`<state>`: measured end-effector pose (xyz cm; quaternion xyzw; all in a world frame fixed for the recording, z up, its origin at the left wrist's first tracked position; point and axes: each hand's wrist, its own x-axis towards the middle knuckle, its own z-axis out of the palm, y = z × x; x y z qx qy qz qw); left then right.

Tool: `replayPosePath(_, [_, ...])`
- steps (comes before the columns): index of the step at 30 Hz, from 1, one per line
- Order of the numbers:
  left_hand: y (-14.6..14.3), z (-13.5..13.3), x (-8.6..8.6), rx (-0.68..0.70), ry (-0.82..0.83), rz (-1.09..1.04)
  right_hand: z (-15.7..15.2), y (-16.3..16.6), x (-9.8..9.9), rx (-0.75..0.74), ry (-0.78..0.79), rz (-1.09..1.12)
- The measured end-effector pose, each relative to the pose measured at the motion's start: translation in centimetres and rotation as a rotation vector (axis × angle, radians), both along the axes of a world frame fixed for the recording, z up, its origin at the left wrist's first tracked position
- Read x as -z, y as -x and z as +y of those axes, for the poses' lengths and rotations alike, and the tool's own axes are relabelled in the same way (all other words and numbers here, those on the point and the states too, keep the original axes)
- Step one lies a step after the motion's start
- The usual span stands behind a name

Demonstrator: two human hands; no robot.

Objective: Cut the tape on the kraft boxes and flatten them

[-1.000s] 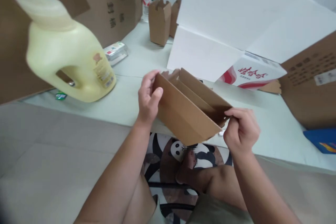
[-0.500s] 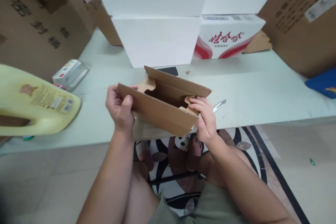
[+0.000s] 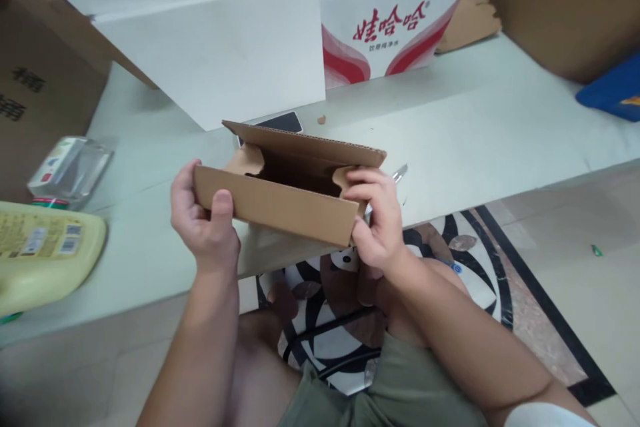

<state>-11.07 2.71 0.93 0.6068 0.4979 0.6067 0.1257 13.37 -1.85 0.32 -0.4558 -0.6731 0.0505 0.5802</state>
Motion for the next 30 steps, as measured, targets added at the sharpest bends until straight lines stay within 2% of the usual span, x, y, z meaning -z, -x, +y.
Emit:
replayPosePath(4, [-0.9, -0.4, 0.6, 0.058, 0.001, 0.069, 0.3, -0.9, 0.3, 0.236, -0.026, 0.167])
replayPosePath(6, [-1.1, -0.5, 0.7, 0.053, -0.032, 0.112, 0.4, -1.0, 0.5, 0.212, 0.036, 0.211])
replayPosePath(9, [-1.2, -0.4, 0.4, 0.033, -0.086, 0.165, 0.4, -1.0, 0.8, 0.075, 0.103, 0.23])
replayPosePath(13, [-0.9, -0.2, 0.1, 0.027, -0.099, 0.198, 0.1, -0.9, 0.7, -0.038, 0.041, 0.308])
replayPosePath(18, [-0.8, -0.1, 0.0, 0.066, -0.07, 0.202, -0.1, -0.9, 0.1, 0.012, 0.1, 0.305])
replayPosePath(23, [-1.3, 0.1, -0.4, 0.029, -0.011, 0.217, -0.1, -0.9, -0.3, 0.045, 0.123, 0.318])
replayPosePath(27, [-1.2, 0.6, -0.9, 0.036, -0.015, 0.191, 0.0, -1.1, 0.2, 0.03, 0.133, 0.273])
replayPosePath(30, [-0.2, 1.1, -1.0, 0.013, 0.041, 0.05, 0.4, -1.3, 1.2, 0.07, 0.163, 0.305])
